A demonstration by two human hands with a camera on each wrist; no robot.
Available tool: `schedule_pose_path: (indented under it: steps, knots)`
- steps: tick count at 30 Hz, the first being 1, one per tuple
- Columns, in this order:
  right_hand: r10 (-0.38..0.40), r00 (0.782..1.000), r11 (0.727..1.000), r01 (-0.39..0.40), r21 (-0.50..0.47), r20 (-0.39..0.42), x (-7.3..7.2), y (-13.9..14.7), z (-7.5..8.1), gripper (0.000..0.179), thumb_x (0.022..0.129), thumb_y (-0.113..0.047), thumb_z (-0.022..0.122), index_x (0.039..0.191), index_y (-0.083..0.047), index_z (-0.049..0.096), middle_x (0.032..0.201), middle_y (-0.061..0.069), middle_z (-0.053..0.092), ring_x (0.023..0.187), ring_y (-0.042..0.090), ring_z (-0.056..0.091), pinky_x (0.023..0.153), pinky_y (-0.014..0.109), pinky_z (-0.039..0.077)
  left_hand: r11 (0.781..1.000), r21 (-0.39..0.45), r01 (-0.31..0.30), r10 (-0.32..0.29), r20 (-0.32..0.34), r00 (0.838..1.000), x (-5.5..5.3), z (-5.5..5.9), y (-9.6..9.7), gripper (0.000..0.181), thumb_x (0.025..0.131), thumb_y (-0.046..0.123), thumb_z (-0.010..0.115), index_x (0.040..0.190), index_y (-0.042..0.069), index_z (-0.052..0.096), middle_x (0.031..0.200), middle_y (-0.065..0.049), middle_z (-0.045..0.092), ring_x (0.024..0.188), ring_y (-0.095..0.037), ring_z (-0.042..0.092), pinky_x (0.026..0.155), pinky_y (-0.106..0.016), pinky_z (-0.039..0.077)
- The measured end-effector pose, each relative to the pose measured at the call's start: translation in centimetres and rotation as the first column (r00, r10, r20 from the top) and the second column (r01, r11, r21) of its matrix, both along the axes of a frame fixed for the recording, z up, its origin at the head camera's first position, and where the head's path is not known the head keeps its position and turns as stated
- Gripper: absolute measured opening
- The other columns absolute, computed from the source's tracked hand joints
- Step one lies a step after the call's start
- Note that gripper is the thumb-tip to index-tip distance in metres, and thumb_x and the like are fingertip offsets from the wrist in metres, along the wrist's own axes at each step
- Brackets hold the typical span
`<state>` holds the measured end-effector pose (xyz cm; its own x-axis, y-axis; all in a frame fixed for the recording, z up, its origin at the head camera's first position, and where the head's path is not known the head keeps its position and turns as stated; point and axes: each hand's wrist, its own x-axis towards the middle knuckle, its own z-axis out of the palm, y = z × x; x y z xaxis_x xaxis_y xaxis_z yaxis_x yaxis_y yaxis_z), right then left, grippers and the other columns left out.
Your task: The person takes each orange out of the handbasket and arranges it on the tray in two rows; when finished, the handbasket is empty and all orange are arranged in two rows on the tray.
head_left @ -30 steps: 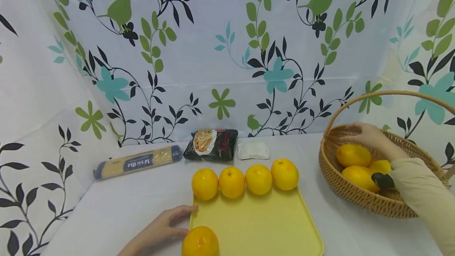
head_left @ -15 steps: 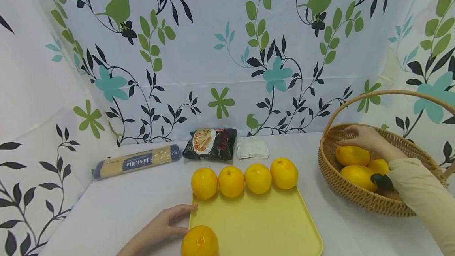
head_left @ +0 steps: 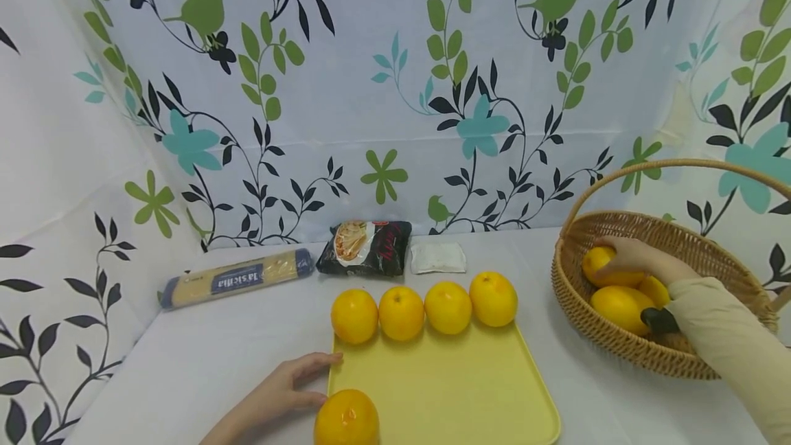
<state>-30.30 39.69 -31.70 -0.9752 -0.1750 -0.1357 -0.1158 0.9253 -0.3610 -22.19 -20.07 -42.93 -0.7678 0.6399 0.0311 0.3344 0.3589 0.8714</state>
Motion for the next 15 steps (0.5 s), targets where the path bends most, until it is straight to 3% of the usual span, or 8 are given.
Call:
schedule_pose_path:
  steps: [3, 8, 15]
  knots:
    - [0.003, 1.000, 1.000, -0.004, 0.006, 0.031, -0.04, 0.13, -0.06, 0.079, 0.069, -0.026, 0.074, 0.125, 0.013, 0.034, 0.118, 0.042, 0.036, 0.101, 0.053, 0.039, 0.079, 0.059, 0.040, 1.000, 0.008, 0.006, -0.006, -0.008, 1.000, 0.08, -0.04, 0.00, 0.050, 0.080, 0.024, 0.066, 0.124, 0.007, 0.050, 0.128, -0.008, 0.048, 0.118, -0.009, 0.041, 0.097, -0.017, 0.030]
    - [0.027, 1.000, 0.999, -0.027, 0.023, -0.008, 0.00, 0.41, -0.03, 0.078, 0.066, -0.024, 0.077, 0.122, 0.014, 0.039, 0.118, 0.039, 0.039, 0.102, 0.053, 0.039, 0.083, 0.062, 0.036, 1.000, -0.012, -0.010, 0.010, 0.007, 1.000, -0.01, 0.04, 0.21, 0.051, 0.080, 0.026, 0.066, 0.125, 0.009, 0.050, 0.129, -0.004, 0.048, 0.118, -0.007, 0.040, 0.096, -0.016, 0.030]
    - [0.040, 0.999, 0.999, -0.040, -0.011, -0.011, -0.09, 0.40, 0.13, 0.080, 0.072, -0.027, 0.073, 0.123, 0.019, 0.032, 0.120, 0.041, 0.035, 0.105, 0.054, 0.036, 0.085, 0.063, 0.035, 1.000, -0.024, -0.013, 0.013, -0.008, 1.000, -0.02, 0.05, 0.09, 0.051, 0.080, 0.026, 0.067, 0.125, 0.008, 0.050, 0.129, -0.005, 0.048, 0.118, -0.007, 0.040, 0.097, -0.017, 0.031]
